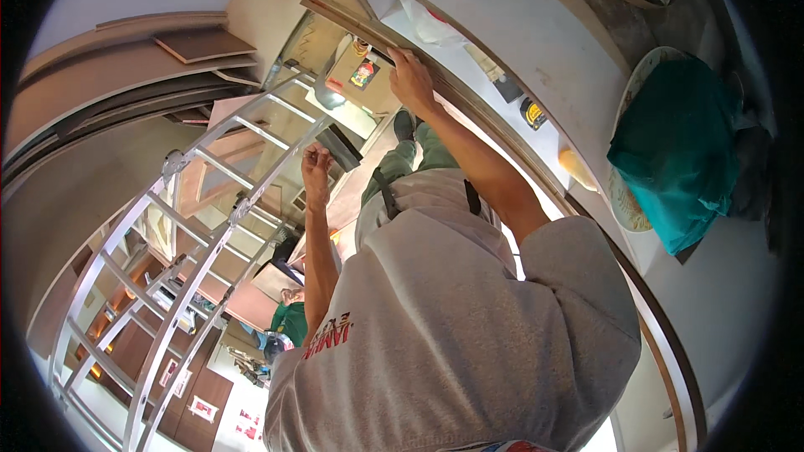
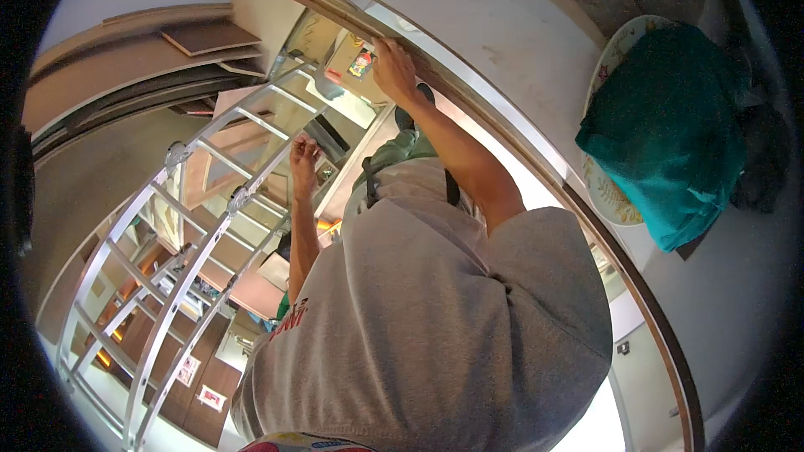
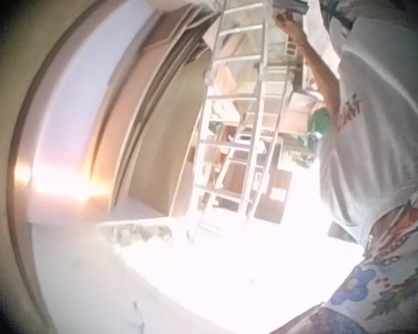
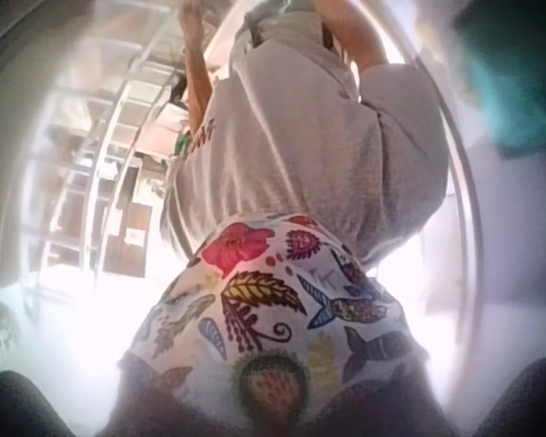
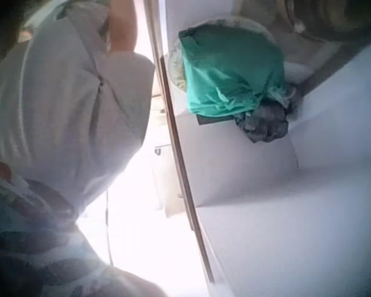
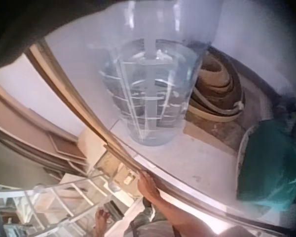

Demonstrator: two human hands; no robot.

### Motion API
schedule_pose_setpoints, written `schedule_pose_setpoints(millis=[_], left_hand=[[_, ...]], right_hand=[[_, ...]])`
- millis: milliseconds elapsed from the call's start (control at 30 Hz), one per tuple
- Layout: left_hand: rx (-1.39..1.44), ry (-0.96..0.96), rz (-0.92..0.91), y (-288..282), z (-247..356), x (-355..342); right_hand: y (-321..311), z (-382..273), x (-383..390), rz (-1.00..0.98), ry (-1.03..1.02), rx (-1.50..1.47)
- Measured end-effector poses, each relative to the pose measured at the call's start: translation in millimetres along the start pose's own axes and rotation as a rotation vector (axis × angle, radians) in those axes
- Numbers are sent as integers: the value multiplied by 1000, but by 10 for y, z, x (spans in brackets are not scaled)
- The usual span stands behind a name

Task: The person is installing a wooden trim piece onto the edge of a cabinet door. They use a small metal tool to tap the trim into place and a sanding block to smooth the edges. The person works methodically along the length of the door, ensuring the trim is flush and secure.

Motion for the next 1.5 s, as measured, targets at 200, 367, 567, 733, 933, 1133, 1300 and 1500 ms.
schedule_pose_setpoints(millis=[200, 367, 567, 733, 933, 1133, 1300, 1500], left_hand=[[-30, -62, 49, 254, -67, 276], [76, 102, 16, 488, 30, 339], [132, 120, 124, 290, -99, 561], [180, 51, 251, -66, -317, 841], [181, 35, 251, -557, -623, 989], [106, 72, 159, -1122, -679, 873], [37, 131, 126, -1842, -636, 576], [-66, 261, 278, -2496, -236, 564]], right_hand=[[191, -50, -270, -46, -95, -101], [470, -85, -552, -153, -127, -51], [805, -196, -816, -88, -213, -13], [955, -395, -1008, -80, -187, 53], [1169, -461, -1333, -49, -29, 54], [1336, -315, -1538, -110, 36, 27], [1480, -289, -1924, -98, -84, 67], [1713, -370, -2170, -190, -119, 14]])
Point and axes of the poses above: each hand's wrist, its own x-axis away from the middle knuckle, its own y-axis out of the palm, z = x × y, the point moved 8 cm from there along -x, towards the middle knuckle, and after that the axes turned 10 degrees about -x, right-handed, at the moved point
